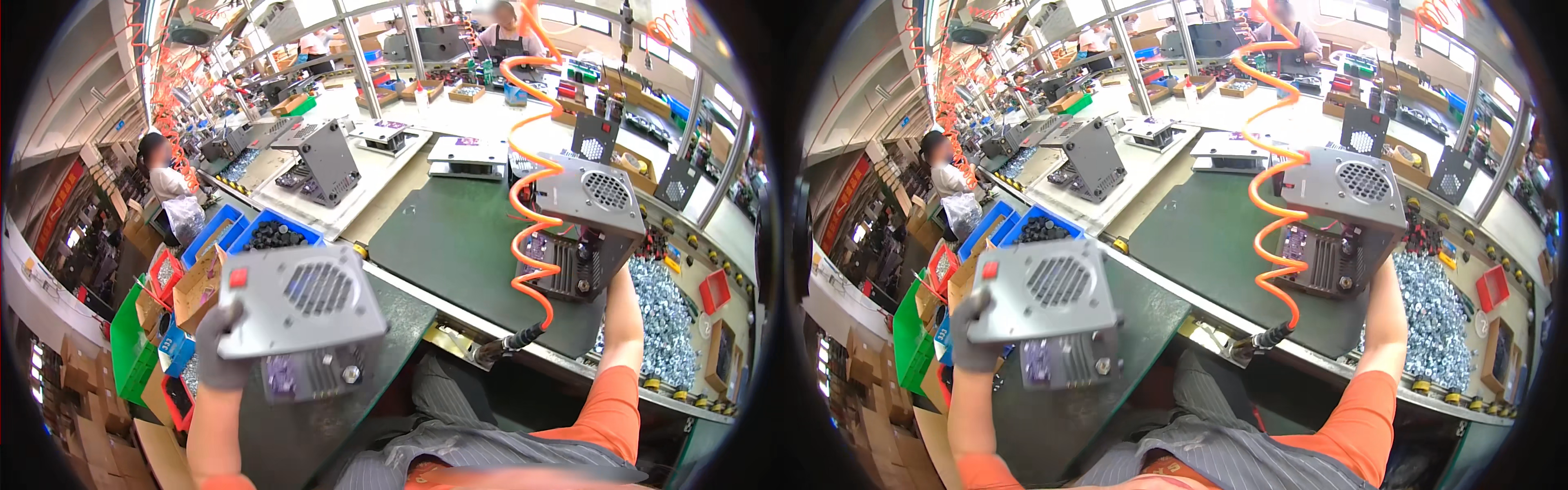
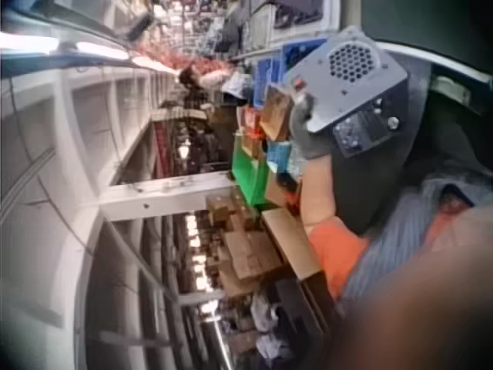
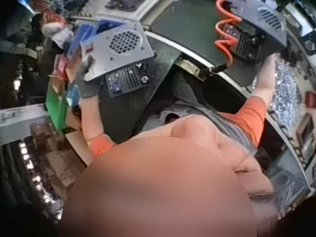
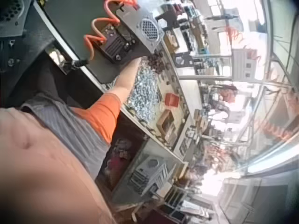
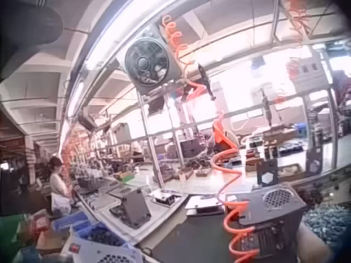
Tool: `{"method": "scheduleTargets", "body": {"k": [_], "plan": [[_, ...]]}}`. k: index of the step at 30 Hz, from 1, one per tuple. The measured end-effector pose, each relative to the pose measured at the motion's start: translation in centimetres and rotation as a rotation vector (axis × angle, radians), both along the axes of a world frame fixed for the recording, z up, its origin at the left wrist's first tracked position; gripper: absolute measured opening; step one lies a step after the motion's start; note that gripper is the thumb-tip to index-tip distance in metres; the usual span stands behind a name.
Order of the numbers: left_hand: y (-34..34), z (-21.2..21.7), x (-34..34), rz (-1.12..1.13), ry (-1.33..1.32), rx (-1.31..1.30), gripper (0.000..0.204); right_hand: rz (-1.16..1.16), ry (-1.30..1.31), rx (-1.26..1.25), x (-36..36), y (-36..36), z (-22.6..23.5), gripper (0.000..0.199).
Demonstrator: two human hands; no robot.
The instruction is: The recorder is assembling metal enclosures for what appear to be power supply units, using an electric screwdriver to fasten components.
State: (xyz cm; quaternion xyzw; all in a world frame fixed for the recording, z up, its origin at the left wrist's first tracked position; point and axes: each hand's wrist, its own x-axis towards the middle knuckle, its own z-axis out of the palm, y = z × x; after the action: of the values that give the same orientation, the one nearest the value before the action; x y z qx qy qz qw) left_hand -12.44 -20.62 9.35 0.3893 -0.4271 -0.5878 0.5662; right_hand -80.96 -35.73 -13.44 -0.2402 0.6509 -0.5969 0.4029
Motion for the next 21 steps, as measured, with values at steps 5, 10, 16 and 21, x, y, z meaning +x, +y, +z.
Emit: {"method": "scheduleTargets", "body": {"k": [5, 10, 16, 21], "plan": [[-9.4, -2.0, -10.0, -0.236, 0.292, -0.175, 0.050, 0.037, 0.738, 0.302, -0.2, 5.3, 0.0, 0.043], [-16.2, -7.0, -19.2, -0.203, 0.321, 0.055, 0.029, -0.017, 1.290, 0.420, 5.6, 17.2, 2.2, 0.050], [-17.3, -11.4, -17.1, -0.108, -0.105, -0.240, 0.032, 0.294, 0.949, 0.471, 11.4, 22.4, 2.4, 0.047], [-11.4, -16.9, -4.0, 0.125, -1.356, -0.596, 0.040, 0.196, 1.016, 0.515, 13.3, 21.4, 1.6, 0.044]]}}
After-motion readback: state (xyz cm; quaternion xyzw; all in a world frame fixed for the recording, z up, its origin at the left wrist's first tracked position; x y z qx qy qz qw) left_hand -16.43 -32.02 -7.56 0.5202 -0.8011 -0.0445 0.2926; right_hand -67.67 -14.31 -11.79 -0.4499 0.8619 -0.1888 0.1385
